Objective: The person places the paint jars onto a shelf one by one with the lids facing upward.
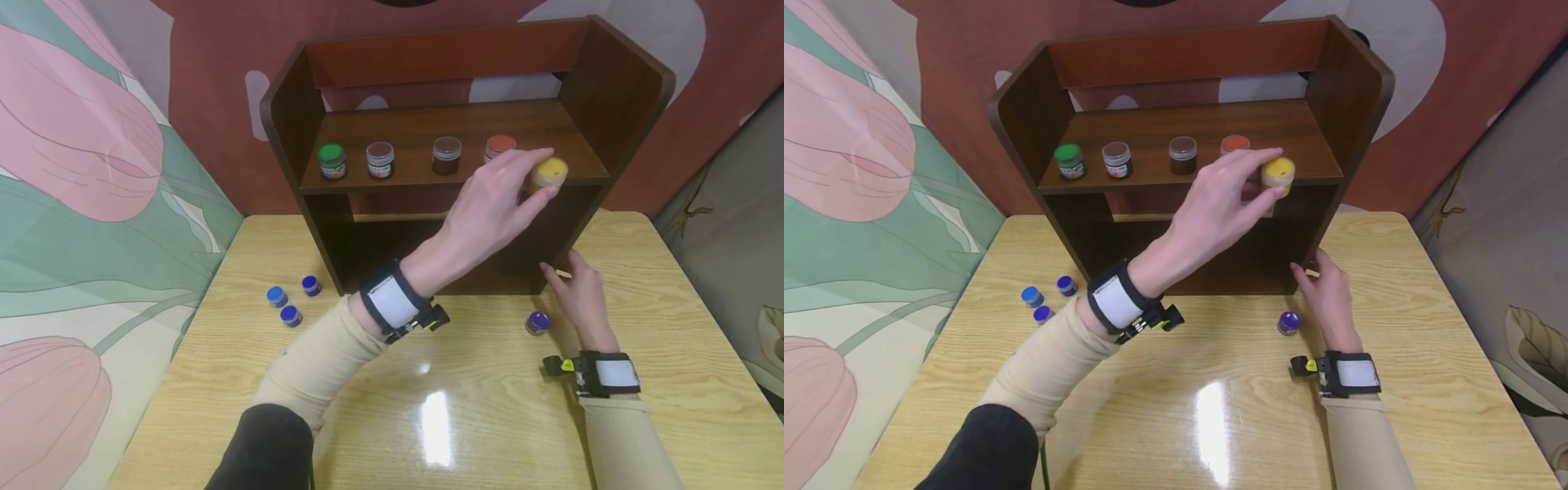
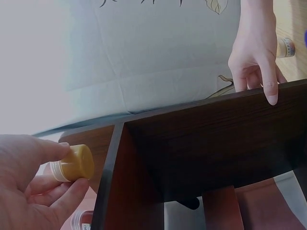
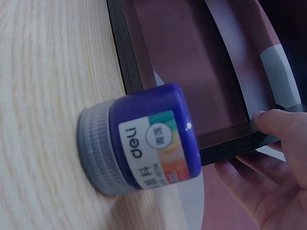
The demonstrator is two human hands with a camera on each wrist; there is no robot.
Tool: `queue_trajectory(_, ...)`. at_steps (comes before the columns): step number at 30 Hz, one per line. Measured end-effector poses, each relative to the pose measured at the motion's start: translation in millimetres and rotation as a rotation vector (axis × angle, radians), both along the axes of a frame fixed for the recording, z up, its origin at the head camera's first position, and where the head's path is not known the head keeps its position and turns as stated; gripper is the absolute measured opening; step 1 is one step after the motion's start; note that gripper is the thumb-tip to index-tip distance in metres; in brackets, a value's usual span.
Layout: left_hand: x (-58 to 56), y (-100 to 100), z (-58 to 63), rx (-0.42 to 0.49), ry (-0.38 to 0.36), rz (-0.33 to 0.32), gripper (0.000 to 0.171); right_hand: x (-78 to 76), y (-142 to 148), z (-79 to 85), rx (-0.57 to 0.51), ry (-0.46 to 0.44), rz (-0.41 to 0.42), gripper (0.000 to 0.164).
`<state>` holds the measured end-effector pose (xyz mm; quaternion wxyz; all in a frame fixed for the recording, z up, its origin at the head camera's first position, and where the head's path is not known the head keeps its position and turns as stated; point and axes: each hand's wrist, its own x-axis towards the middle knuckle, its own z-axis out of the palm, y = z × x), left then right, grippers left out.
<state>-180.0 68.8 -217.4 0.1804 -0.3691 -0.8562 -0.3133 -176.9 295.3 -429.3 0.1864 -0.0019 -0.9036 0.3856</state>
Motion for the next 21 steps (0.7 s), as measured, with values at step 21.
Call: queue_trajectory(21, -2.7, 14.7, 0.4, -0.065, 0.001, 0.045, 0.050, 0.0, -1.5, 0.5, -0.009, -0.022, 0.000, 0.040)
